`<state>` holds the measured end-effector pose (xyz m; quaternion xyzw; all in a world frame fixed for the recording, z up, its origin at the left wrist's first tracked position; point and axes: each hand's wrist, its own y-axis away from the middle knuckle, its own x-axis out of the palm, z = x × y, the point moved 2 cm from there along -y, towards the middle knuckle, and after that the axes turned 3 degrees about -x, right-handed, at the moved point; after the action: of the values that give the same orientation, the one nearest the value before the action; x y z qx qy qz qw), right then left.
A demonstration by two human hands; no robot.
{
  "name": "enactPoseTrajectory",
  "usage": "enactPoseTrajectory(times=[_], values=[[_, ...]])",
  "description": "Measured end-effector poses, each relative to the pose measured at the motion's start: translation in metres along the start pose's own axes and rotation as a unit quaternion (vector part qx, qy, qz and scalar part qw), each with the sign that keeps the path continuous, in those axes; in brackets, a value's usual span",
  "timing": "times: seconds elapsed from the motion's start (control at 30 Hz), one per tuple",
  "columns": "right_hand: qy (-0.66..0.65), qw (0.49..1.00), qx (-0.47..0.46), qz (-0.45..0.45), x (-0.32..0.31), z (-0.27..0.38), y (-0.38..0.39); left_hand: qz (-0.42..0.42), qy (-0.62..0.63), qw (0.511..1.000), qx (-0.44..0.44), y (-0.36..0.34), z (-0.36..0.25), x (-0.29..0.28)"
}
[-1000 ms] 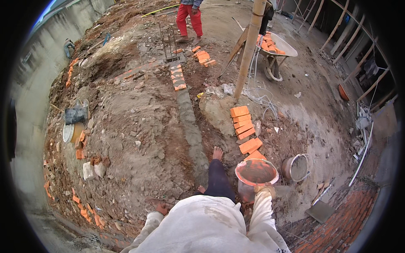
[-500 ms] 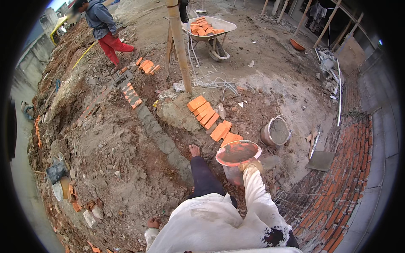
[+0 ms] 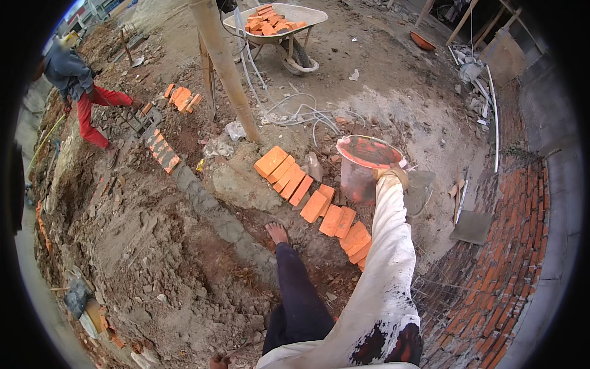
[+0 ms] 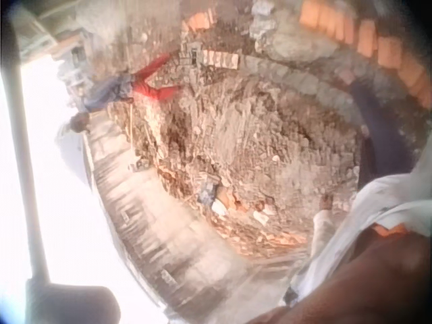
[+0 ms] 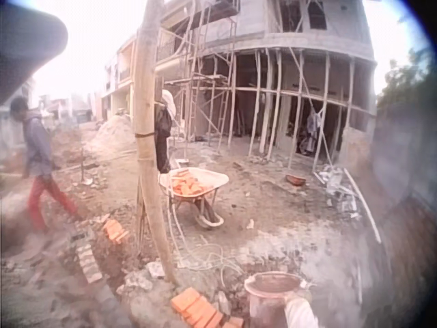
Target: The person scoops cement from a bucket using a trowel and spreads it into a trench. They then place bricks into the trench and tap them into place with the trowel.
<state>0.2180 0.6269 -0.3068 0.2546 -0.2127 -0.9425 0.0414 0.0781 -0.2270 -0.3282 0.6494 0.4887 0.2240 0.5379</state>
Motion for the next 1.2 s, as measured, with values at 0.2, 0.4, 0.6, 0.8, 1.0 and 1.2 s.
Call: enactPoseTrajectory(times=[0.2,0.4,0.6,0.8,1.0,1.2], values=[[0.101,0.982,-0.137,-0.081,0.093,0.034,-0.15,-0.024,-0.215,0.976,0.003,-0.066,-0.033,-0.007],[0.146,0.964,-0.166,-0.148,0.094,0.025,-0.285,0.046,-0.081,0.993,0.074,-0.136,-0.147,0.116],[0.104,0.964,-0.179,-0.167,0.103,-0.001,-0.27,0.034,-0.038,0.999,0.006,-0.118,-0.193,0.122],[0.042,0.977,-0.163,-0.132,0.117,-0.01,-0.15,-0.014,0.005,1.0,-0.01,-0.113,-0.217,0.122],[0.117,0.964,-0.223,0.085,0.195,0.016,-0.069,-0.029,0.093,0.995,0.008,-0.112,-0.232,0.143],[0.187,0.853,-0.403,0.272,0.313,0.07,-0.067,-0.034,0.094,0.994,-0.043,-0.131,-0.131,0.095]])
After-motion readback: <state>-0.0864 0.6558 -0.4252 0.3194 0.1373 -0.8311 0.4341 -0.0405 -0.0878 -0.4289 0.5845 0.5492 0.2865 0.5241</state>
